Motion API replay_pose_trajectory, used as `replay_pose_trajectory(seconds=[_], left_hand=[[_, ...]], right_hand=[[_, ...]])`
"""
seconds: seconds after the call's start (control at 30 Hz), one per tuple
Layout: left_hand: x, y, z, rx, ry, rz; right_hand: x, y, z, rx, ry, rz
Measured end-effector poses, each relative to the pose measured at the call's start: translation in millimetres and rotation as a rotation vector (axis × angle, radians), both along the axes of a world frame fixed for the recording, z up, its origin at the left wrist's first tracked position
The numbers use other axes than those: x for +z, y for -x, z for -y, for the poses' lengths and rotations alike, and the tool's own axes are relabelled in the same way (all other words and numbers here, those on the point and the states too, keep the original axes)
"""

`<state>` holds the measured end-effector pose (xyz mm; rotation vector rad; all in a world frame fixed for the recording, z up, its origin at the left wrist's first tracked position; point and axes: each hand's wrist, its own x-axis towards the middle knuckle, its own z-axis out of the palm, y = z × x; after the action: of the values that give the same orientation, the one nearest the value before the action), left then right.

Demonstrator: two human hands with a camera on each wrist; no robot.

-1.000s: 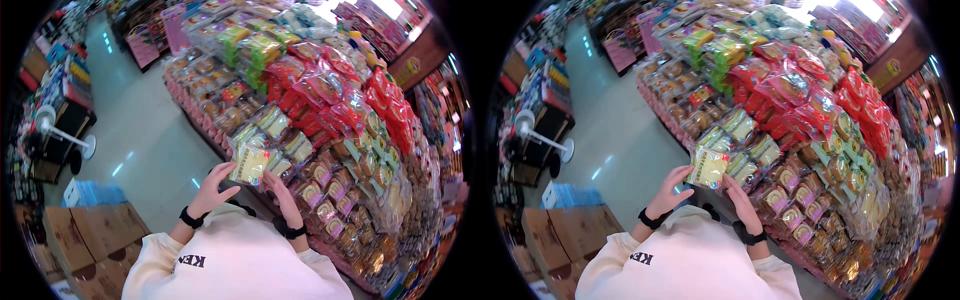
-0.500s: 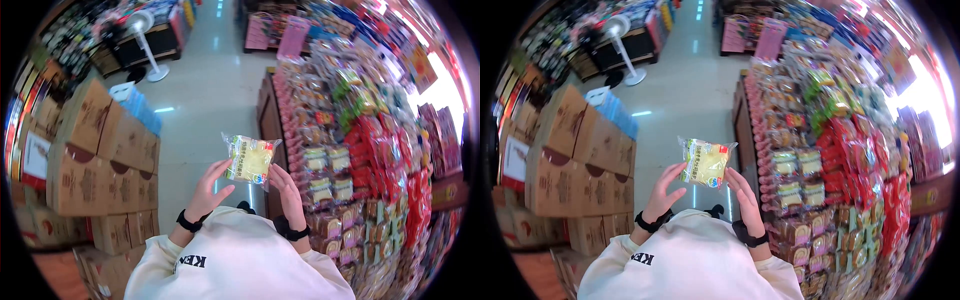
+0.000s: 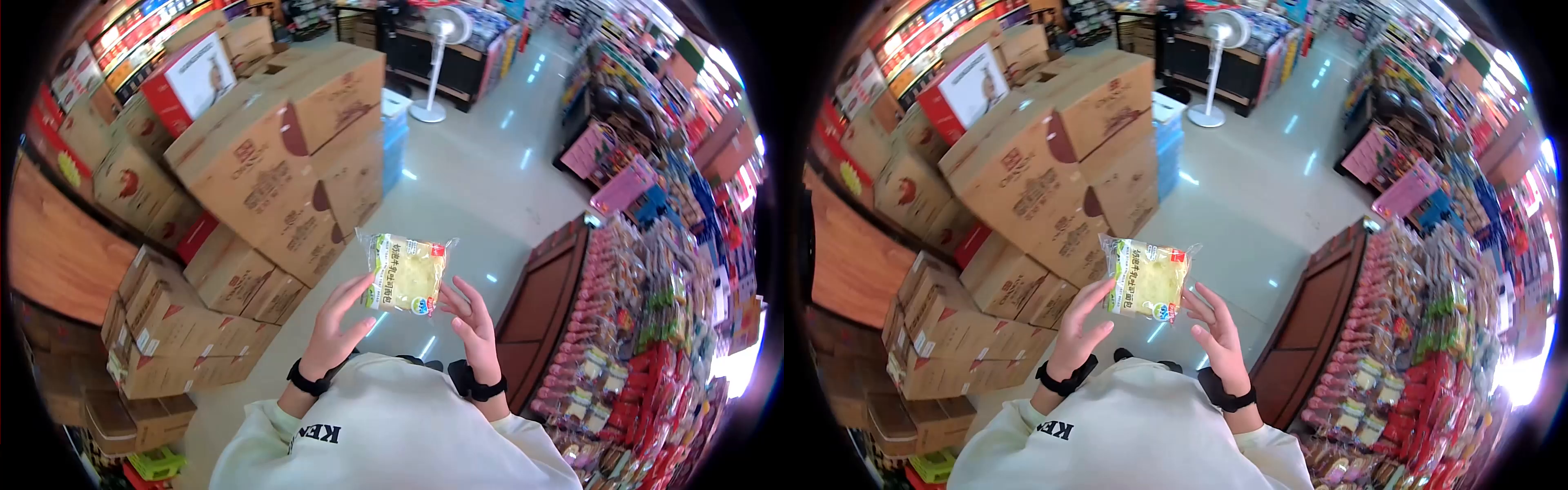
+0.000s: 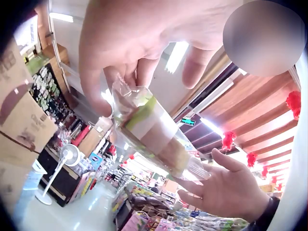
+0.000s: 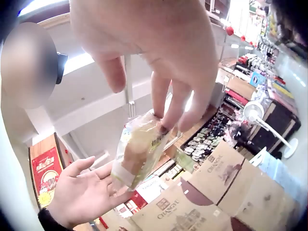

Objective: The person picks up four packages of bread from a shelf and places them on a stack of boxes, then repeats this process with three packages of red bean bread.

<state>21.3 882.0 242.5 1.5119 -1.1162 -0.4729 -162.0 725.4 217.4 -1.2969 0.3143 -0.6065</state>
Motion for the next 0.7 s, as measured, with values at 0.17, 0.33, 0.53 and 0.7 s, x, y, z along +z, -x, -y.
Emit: replay_pose_trajectory(seconds=[0.17,0.33,0.53,0.7], left_hand=[[4,-47,-73,0.137,-0.005,0.019],[-3,-77,-140,0.31,-0.034,0.083],[-14,-79,-201,0.615,-0.075,-0.003],[-18,-91,-238,0.776,-0.048,-0.058]], right_hand=[[-2,-75,-45,0.14,0.094,-0.027],[1,-137,-88,0.317,0.085,-0.02],[-6,-203,-123,0.624,0.099,-0.071],[-8,-265,-149,0.846,0.09,-0.081]])
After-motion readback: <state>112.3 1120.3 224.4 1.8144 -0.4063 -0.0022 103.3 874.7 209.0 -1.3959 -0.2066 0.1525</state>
